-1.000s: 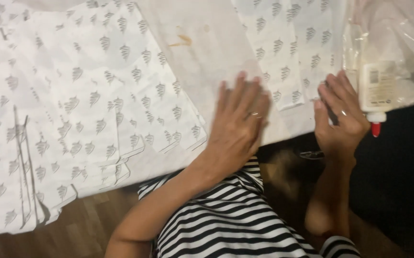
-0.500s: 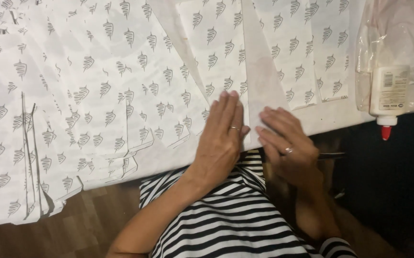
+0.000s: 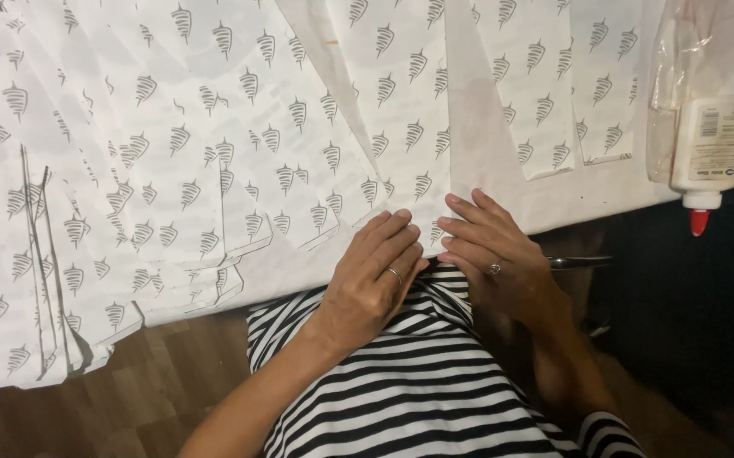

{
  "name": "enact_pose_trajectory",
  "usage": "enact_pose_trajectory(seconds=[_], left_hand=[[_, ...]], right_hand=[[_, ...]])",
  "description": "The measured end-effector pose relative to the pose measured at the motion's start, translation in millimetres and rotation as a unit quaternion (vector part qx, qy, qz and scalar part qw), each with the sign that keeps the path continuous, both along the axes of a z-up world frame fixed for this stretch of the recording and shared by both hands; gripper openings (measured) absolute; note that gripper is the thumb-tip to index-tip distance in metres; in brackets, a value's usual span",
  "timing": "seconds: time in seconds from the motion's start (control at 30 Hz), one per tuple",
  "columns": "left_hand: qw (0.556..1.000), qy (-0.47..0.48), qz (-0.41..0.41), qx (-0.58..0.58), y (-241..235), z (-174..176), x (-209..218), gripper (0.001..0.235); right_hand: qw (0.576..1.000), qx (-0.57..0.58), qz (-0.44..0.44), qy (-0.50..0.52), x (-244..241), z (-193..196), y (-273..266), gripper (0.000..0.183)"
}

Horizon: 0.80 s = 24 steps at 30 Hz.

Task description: Applying glue to the edges of printed paper sheets and folding them to assemble paper bags.

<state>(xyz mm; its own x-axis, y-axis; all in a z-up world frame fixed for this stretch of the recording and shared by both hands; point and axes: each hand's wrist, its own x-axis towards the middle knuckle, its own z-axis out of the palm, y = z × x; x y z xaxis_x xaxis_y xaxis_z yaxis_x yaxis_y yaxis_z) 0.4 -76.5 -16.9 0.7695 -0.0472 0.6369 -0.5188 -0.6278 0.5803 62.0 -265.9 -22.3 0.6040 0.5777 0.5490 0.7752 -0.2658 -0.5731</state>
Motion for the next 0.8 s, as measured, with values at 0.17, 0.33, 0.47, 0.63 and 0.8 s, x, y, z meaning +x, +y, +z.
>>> enact_pose_trajectory(seconds=[0.17, 0.33, 0.47, 0.63, 0.8], left_hand=[[1.0, -0.003, 0.006, -0.011, -1, -1, 2, 0.012], [0.999, 0.018, 0.029, -0.038, -5, 3, 5, 0.011], [0.99, 0.101, 0.024, -0.092, -4, 11, 6, 0.007], [0.985, 0.139, 0.021, -0.095, -6, 9, 5, 0.011], [0.988, 0.147, 0.001, -0.056, 1, 3, 2, 0.023]], right_hand=[[1.0, 0.008, -0.012, 0.004, 0, 3, 4, 0.021], [0.999, -0.008, -0.031, 0.011, 0, 11, 9, 0.013], [0.992, -0.008, -0.073, 0.1, 0, 19, 13, 0.012], [0.988, -0.005, -0.081, 0.131, 1, 23, 14, 0.011], [0.982, 0.002, -0.088, 0.166, 4, 35, 13, 0.005]])
